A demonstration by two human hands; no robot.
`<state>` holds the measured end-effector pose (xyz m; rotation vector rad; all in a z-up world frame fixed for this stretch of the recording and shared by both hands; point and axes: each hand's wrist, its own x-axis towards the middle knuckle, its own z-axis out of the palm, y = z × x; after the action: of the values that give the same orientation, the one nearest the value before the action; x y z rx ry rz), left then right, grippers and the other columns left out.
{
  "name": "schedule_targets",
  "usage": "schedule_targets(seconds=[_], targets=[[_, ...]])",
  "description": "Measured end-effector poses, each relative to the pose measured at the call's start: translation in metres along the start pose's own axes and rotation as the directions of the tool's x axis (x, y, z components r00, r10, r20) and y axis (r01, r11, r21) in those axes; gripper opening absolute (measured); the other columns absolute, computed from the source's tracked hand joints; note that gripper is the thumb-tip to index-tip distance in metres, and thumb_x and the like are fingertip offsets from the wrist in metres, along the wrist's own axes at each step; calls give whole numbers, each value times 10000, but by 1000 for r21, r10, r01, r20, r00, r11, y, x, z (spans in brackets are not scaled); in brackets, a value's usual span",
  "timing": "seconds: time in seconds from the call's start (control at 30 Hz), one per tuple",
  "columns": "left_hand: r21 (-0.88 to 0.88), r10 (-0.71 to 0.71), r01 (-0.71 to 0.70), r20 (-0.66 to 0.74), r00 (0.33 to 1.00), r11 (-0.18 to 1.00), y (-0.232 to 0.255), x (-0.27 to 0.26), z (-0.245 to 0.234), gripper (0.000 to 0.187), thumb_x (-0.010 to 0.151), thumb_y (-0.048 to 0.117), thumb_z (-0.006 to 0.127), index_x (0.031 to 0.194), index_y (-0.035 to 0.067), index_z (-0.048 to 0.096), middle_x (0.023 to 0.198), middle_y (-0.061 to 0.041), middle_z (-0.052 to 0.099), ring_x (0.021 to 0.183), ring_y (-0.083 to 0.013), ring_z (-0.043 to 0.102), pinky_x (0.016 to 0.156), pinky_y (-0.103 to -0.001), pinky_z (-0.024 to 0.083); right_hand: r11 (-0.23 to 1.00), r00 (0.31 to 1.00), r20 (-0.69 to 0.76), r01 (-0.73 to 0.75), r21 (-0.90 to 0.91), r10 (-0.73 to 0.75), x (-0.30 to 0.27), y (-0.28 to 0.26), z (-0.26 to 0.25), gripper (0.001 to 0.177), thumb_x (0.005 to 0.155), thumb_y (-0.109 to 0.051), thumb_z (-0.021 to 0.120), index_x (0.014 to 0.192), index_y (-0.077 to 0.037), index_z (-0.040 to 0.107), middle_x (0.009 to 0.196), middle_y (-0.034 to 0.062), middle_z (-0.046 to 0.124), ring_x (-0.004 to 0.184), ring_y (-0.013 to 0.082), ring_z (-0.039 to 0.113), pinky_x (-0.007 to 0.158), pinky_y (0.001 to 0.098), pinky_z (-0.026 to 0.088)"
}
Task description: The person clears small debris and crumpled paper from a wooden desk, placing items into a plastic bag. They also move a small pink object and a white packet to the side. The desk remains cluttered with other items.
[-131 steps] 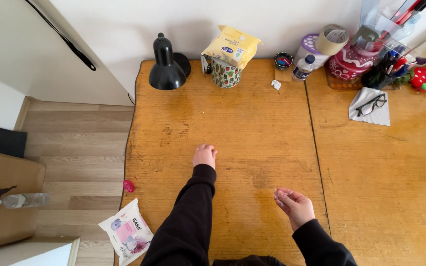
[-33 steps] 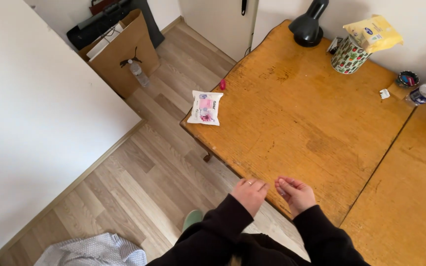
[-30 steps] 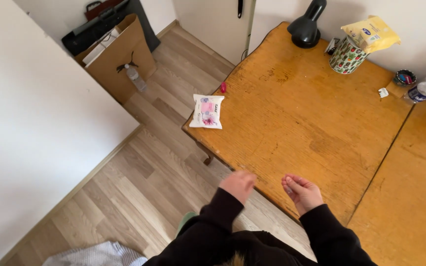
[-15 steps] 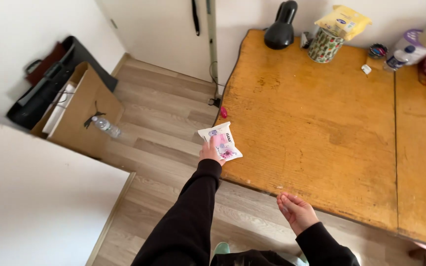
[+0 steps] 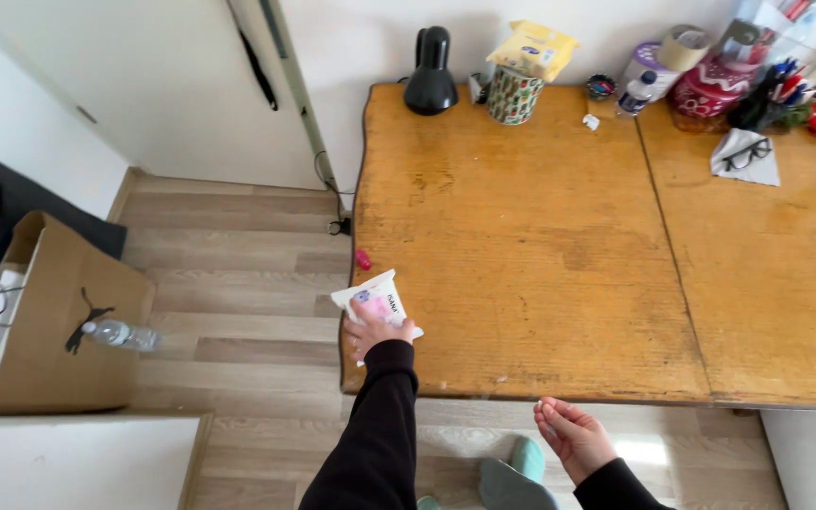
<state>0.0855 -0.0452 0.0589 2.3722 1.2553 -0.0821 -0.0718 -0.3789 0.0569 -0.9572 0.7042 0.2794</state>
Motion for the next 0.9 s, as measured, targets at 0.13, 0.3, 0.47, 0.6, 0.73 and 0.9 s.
schedule_targets(seconds=[0.13,0.3,0.47,0.6,0.73,0.9], targets=[[-87,59,-55,47,997,995,19,-28,-12,1257,578,467,881,1597,283,168,1543,-185,364,1323,-402,481,1019,-611,416,999,1000,-15,3,53,-2,21,-27,19,205,914,59,677,1115,100,688,1048,207,733,956,271,704,885,331,583],[-95,337,-349,-128,933,932,99,-49,9,1292,489,495,838,1593,196,237,1427,-203,478,1135,-417,583,872,-616,468,999,999,35,-29,29,28,77,-79,38,218,906,37,704,1116,95,700,1037,193,738,921,242,697,875,314,577],[-283,482,-478,-61,874,832,270,-47,-20,1235,569,402,884,1589,175,226,1574,-160,381,1373,-394,452,1019,-614,427,998,997,69,-24,64,20,146,-168,44,245,898,63,697,1137,117,689,1041,215,739,918,253,703,870,318,589],[-284,613,-597,-39,789,750,421,-33,-38,1100,549,391,825,1521,211,344,1332,-161,503,1138,-429,562,902,-593,464,997,993,116,28,66,-36,213,-254,40,232,904,73,689,1131,121,691,1042,229,741,928,258,701,879,328,582],[-224,667,-647,19,745,729,550,6,-37,1079,636,409,832,1562,222,311,1534,-170,391,1260,-428,498,1053,-573,370,994,978,180,101,47,-107,277,-348,38,224,908,54,695,1123,117,695,1006,210,727,866,238,687,808,307,584],[-171,705,-697,-17,709,696,662,60,-22,1084,627,433,837,1546,213,307,1480,-186,406,1248,-464,514,1025,-623,372,983,975,138,161,85,-172,320,-428,38,221,929,71,665,1146,107,672,1029,214,725,933,255,698,845,314,580]])
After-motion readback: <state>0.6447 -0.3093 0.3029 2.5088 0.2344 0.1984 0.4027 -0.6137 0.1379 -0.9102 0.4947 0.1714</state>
